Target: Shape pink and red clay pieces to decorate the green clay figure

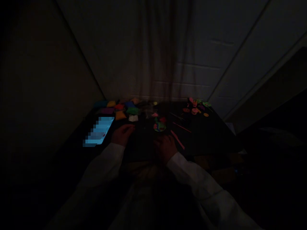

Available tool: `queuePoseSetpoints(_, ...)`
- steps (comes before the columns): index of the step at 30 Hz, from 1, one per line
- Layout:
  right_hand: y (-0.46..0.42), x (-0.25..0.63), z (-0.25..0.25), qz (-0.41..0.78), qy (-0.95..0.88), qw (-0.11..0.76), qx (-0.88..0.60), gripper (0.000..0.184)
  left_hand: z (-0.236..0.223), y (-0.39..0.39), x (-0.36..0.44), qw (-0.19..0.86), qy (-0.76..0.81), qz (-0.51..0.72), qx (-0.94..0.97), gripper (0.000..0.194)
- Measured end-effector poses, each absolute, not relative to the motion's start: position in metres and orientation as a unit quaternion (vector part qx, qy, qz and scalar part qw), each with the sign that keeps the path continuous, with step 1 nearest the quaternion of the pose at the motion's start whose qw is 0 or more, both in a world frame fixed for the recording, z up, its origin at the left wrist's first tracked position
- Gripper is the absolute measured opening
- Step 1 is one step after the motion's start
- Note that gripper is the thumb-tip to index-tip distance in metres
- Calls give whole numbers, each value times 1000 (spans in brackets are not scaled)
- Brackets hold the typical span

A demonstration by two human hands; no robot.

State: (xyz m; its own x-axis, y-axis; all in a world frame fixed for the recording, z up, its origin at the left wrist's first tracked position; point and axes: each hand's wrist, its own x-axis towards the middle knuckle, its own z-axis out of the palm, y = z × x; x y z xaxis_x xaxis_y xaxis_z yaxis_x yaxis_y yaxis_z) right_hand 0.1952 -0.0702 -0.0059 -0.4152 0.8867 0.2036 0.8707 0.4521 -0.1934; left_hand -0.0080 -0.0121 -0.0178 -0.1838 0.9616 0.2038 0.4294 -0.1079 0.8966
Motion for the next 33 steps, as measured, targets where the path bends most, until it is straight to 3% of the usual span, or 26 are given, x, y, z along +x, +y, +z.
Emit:
queuePoseSetpoints(5, -52, 195, -7, 58, -840, 158, -516, 22, -16, -12, -8, 282, 606, 469, 577, 25)
queuePoseSetpoints(13, -53, 202, -12, 78, -844, 169, -502, 31, -19, -12, -8, 275, 603, 474, 580, 24)
queuePoseSetpoints(25, -62, 219, -7, -24, -907, 63, -415, 47, -20, -12, -8, 274, 598, 480, 580, 25)
queuePoseSetpoints(33, -62, 218, -6, -32, -921, 53, -384, 49, -23, -11, -9, 274, 600, 479, 579, 23)
